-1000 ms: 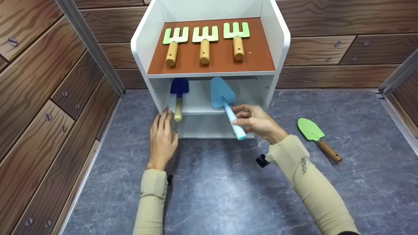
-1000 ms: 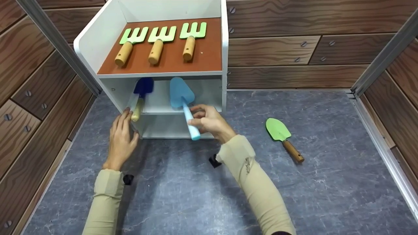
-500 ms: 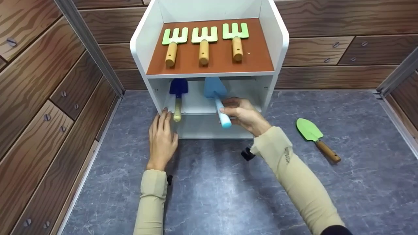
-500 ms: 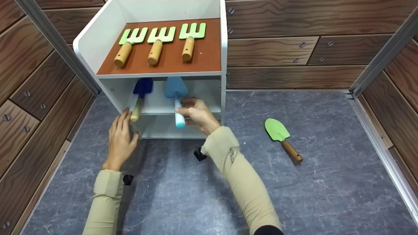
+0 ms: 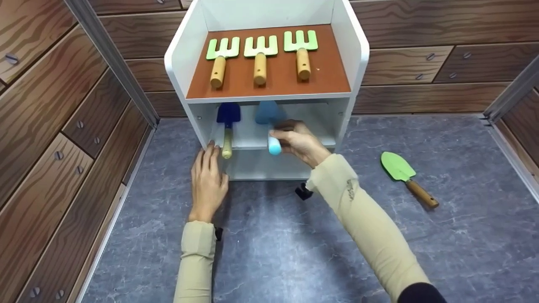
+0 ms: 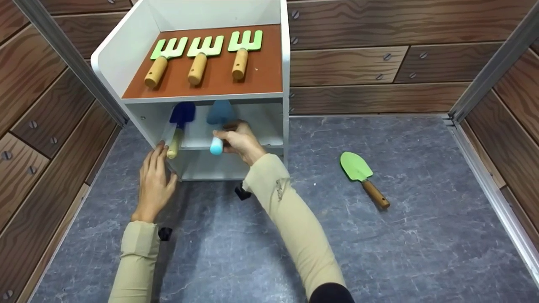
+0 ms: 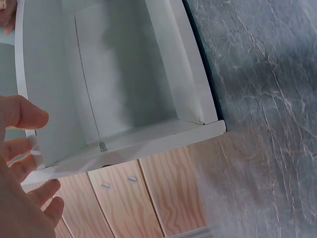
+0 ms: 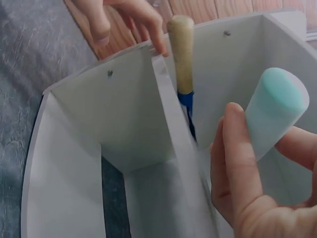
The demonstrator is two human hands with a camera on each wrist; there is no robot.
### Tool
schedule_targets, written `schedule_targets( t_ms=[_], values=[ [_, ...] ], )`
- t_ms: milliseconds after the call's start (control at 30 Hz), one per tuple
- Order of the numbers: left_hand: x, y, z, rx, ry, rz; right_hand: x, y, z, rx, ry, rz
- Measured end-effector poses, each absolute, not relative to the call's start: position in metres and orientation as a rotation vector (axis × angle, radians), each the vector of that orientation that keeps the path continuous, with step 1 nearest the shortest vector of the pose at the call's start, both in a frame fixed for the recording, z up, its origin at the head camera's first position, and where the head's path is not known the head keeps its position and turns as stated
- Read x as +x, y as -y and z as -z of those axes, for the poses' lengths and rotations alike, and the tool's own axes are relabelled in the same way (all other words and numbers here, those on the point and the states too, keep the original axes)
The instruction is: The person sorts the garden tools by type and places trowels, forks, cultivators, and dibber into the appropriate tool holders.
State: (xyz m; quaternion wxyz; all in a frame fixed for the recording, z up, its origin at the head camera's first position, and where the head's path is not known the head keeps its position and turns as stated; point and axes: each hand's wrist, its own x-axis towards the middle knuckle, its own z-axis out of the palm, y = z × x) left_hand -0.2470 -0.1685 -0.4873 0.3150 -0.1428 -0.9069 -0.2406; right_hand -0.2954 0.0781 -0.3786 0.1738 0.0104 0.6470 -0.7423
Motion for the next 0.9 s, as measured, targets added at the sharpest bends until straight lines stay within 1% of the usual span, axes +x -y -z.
schedule_targets(
  t_ms=[300, 600, 900],
  values=[
    [-0.247, 0.169, 0.488, -0.380, 2.362, 0.643, -0.305, -0.066, 0.381, 0.079, -1.824, 2.136],
    [-0.246, 0.169, 0.489, -0.367, 2.384, 0.634, -0.307, -0.065, 0.376, 0.104, -2.038, 1.917],
    [-0.247, 0.168, 0.488, -0.379, 2.381, 0.642, -0.307, -0.066, 0.373, 0.114, -2.033, 1.918]
  ],
)
